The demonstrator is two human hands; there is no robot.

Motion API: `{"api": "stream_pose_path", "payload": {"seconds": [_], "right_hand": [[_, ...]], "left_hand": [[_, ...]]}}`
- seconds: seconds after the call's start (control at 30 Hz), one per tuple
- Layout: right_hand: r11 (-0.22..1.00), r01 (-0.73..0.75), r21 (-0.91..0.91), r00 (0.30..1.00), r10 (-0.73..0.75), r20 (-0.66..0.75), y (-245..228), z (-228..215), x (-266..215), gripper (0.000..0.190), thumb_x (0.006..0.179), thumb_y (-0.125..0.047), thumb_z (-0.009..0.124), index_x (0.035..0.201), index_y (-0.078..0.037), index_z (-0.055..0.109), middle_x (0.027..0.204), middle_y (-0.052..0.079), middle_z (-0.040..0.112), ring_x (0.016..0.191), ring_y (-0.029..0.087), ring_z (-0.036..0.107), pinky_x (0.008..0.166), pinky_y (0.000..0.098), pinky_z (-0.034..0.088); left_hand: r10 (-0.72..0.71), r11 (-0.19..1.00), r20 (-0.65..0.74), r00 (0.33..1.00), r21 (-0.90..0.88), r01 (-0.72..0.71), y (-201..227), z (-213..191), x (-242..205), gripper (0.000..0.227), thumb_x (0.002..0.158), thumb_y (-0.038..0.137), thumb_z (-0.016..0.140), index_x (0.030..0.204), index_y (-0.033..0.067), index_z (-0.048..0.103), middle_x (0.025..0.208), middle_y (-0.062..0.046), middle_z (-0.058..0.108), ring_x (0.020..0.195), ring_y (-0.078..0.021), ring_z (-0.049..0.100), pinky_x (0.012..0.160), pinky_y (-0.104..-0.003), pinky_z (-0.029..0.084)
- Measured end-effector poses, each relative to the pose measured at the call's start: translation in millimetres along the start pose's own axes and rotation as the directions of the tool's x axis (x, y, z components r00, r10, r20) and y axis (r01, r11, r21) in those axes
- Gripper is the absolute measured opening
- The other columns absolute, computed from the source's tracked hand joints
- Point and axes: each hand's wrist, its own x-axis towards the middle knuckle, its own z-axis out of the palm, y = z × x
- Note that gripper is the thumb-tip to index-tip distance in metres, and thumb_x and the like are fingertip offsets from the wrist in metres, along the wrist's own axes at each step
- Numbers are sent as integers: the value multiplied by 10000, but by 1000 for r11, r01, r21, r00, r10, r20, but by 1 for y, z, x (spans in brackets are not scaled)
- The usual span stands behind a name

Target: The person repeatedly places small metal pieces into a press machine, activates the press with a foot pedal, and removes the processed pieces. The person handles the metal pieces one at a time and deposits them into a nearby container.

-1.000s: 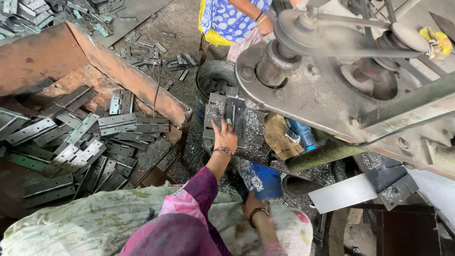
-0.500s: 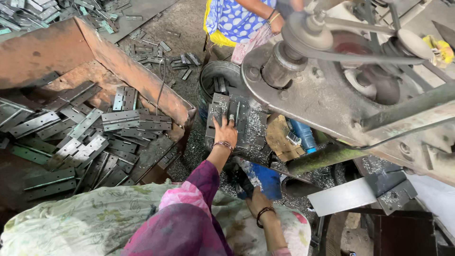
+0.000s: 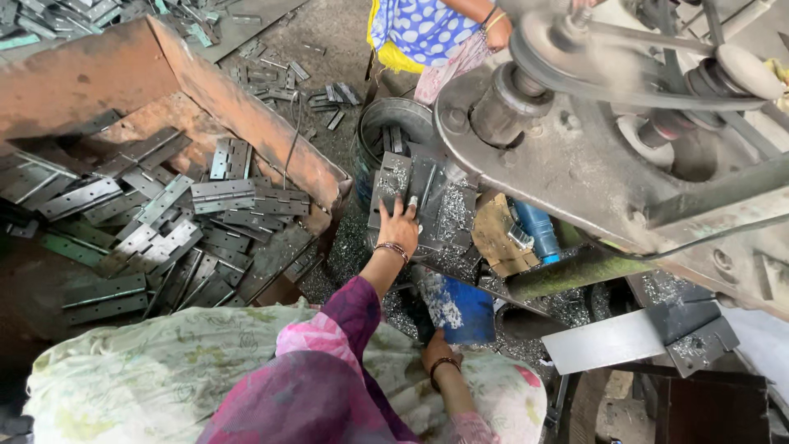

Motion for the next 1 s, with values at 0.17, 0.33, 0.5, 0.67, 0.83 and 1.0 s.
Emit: {"api": "stream_pose_path", "payload": {"seconds": [0.17, 0.33, 0.5, 0.67, 0.83, 1.0], "right_hand": [[981, 192, 10, 975, -190, -117, 11, -58, -26, 549, 919, -330, 640, 1329, -52, 404, 1194, 226, 724, 1164, 408, 675, 1081, 578, 425], [996, 76, -56, 996, -78, -36, -1, -50, -23, 552, 959, -372, 622, 1361, -75, 387, 1242, 231, 700, 1198, 393, 662, 1116, 561, 403], [969, 5, -248, 996, 16, 82, -22, 4, 10, 513, 1012, -248, 474, 1477, -110, 307, 1411, 167, 599, 1323, 332, 571, 1174, 607, 291], [981, -37, -193, 999, 35, -16, -15, 12, 20, 506, 1035, -268, 410, 1506, -167, 256, 1468, 184, 537, 1355, 339, 538, 1135, 597, 307], [999, 21, 40, 999, -23, 32, -7, -22, -2, 612, 980, -239, 514, 1524, -117, 262, 1389, 186, 617, 1306, 364, 595, 1143, 638, 325], [989, 105, 108, 994, -102, -31, 0, -59, -37, 573, 955, -253, 557, 1454, -71, 340, 1273, 186, 689, 1221, 367, 655, 1154, 679, 294]], "left_hand": [[-2, 998, 83, 997, 70, -4, -6, -20, 21, 422, 1024, 291, 410, 1328, 163, 673, 1617, -11, 373, 1535, -372, 156, 1146, -778, 75], [-15, 997, 62, 998, 79, 10, -6, -27, 48, 435, 1002, 274, 437, 1360, 155, 652, 1584, -24, 410, 1530, -372, 169, 1146, -790, 75], [4, 996, 64, 998, 90, -10, -11, -22, 54, 400, 1010, 274, 452, 1292, 146, 705, 1622, -33, 385, 1545, -377, 151, 1149, -766, 82], [-12, 998, 93, 996, 67, 6, -11, -21, 57, 400, 1026, 274, 437, 1305, 153, 698, 1635, -5, 364, 1570, -343, 133, 1178, -755, 69], [-10, 993, 181, 983, 121, -12, -15, -31, 50, 431, 997, 299, 458, 1335, 119, 658, 1641, -17, 319, 1564, -324, 98, 1182, -714, 87], [65, 986, 152, 986, 144, -87, -10, -34, 22, 409, 992, 269, 472, 1283, 84, 692, 1599, -62, 401, 1560, -323, 156, 1234, -580, 157]]}}
